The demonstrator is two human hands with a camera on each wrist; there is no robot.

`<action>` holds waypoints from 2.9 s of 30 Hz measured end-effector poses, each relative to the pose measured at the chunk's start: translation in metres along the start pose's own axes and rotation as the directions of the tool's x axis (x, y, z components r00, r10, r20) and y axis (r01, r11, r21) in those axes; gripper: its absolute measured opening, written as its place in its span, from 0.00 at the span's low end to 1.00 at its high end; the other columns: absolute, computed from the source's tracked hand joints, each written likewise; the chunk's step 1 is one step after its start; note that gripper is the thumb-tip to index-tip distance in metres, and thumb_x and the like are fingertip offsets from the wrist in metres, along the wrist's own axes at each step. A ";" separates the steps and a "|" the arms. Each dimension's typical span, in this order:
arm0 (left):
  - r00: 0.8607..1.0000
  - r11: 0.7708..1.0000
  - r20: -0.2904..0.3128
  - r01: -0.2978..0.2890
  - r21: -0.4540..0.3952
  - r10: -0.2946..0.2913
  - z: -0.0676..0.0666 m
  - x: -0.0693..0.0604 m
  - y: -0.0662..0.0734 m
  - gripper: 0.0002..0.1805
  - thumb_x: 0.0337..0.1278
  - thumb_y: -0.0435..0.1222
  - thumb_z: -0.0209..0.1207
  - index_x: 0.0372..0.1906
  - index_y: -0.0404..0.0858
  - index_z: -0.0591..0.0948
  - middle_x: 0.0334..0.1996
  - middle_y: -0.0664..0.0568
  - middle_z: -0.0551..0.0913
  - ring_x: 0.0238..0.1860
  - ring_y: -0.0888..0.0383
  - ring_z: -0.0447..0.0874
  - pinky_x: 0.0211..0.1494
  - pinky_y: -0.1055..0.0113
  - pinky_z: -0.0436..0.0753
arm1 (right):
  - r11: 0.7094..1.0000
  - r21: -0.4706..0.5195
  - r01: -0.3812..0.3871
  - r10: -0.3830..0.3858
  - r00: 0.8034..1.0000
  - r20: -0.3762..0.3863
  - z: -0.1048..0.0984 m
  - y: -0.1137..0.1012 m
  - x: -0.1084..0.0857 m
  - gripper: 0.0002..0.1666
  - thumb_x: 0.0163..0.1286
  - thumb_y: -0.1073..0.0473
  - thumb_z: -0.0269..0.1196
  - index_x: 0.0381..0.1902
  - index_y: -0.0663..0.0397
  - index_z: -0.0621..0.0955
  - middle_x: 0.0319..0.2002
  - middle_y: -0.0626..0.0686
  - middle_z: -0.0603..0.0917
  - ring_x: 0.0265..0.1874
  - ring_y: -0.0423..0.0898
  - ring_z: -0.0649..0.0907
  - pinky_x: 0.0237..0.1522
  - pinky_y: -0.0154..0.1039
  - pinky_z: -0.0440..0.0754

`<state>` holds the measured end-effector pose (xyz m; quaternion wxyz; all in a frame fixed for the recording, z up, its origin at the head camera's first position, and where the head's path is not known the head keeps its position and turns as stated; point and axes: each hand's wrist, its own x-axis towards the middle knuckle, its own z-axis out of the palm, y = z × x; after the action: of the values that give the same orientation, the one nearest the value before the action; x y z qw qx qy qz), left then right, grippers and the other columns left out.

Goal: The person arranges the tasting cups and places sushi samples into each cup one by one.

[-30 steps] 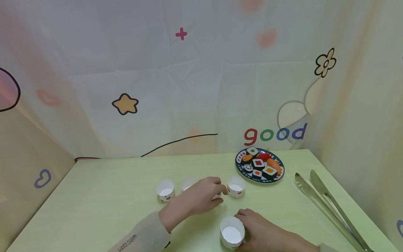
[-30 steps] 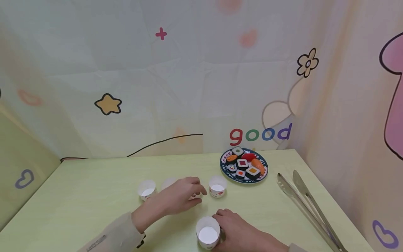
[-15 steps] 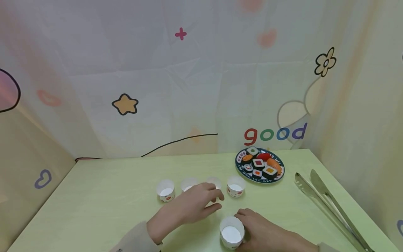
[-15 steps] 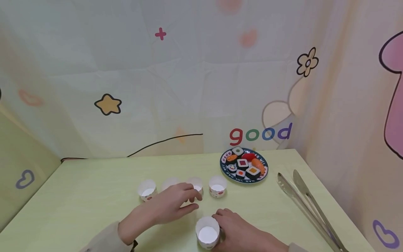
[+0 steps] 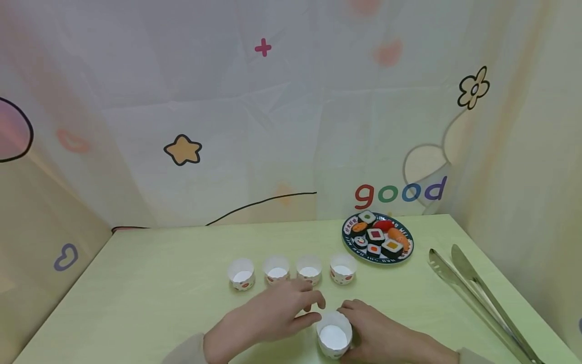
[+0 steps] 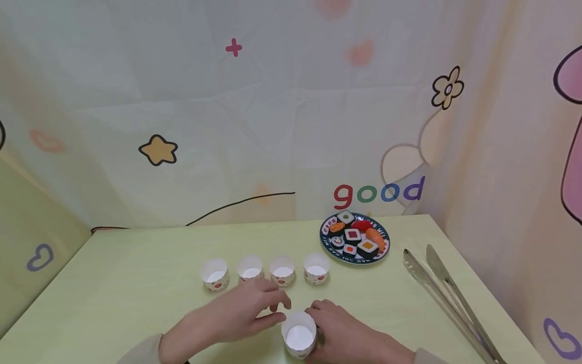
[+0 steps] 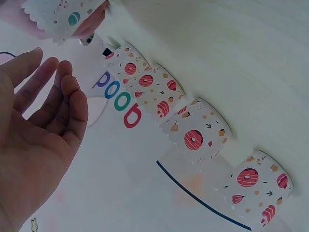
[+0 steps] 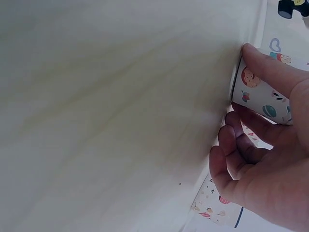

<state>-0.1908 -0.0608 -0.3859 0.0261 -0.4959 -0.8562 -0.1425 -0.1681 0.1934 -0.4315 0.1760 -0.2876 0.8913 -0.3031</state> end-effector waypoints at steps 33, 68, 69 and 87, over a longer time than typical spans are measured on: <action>0.988 0.989 0.051 -0.147 0.031 0.145 0.008 -0.010 0.017 0.05 0.61 0.36 0.71 0.40 0.48 0.91 0.27 0.66 0.76 0.29 0.76 0.68 0.36 0.88 0.66 | 0.999 -0.006 0.043 -0.043 0.999 -0.013 0.002 0.000 0.002 0.28 0.55 0.46 0.80 0.53 0.37 0.83 0.46 0.34 0.76 0.47 0.37 0.73 0.56 0.44 0.76; 0.987 0.990 -0.072 -0.139 0.021 0.140 -0.010 -0.019 0.018 0.02 0.61 0.35 0.71 0.37 0.44 0.90 0.30 0.63 0.83 0.33 0.73 0.76 0.40 0.86 0.70 | 0.999 0.036 0.014 -0.013 1.000 -0.011 0.000 0.000 0.002 0.34 0.54 0.46 0.81 0.58 0.41 0.81 0.50 0.37 0.76 0.51 0.39 0.74 0.61 0.48 0.75; 0.986 0.989 -0.082 -0.145 0.022 0.146 -0.010 -0.020 0.018 0.02 0.62 0.35 0.71 0.37 0.44 0.90 0.31 0.63 0.83 0.33 0.72 0.76 0.41 0.86 0.70 | 0.999 0.036 0.014 -0.013 1.000 -0.011 0.000 0.000 0.002 0.34 0.54 0.46 0.81 0.58 0.41 0.81 0.50 0.37 0.76 0.51 0.39 0.74 0.61 0.48 0.75; 0.958 0.987 -0.240 -0.160 0.022 0.160 -0.016 -0.035 0.011 0.03 0.60 0.33 0.72 0.37 0.45 0.90 0.33 0.64 0.84 0.34 0.72 0.77 0.41 0.85 0.71 | 0.998 -0.023 0.050 -0.051 0.999 -0.018 0.000 -0.001 0.002 0.31 0.55 0.44 0.80 0.55 0.41 0.82 0.47 0.35 0.75 0.47 0.36 0.74 0.55 0.42 0.77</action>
<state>-0.1655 -0.0897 -0.3753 0.1418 -0.5425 -0.8040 -0.1980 -0.1692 0.1912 -0.4315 0.1568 -0.3092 0.8888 -0.2999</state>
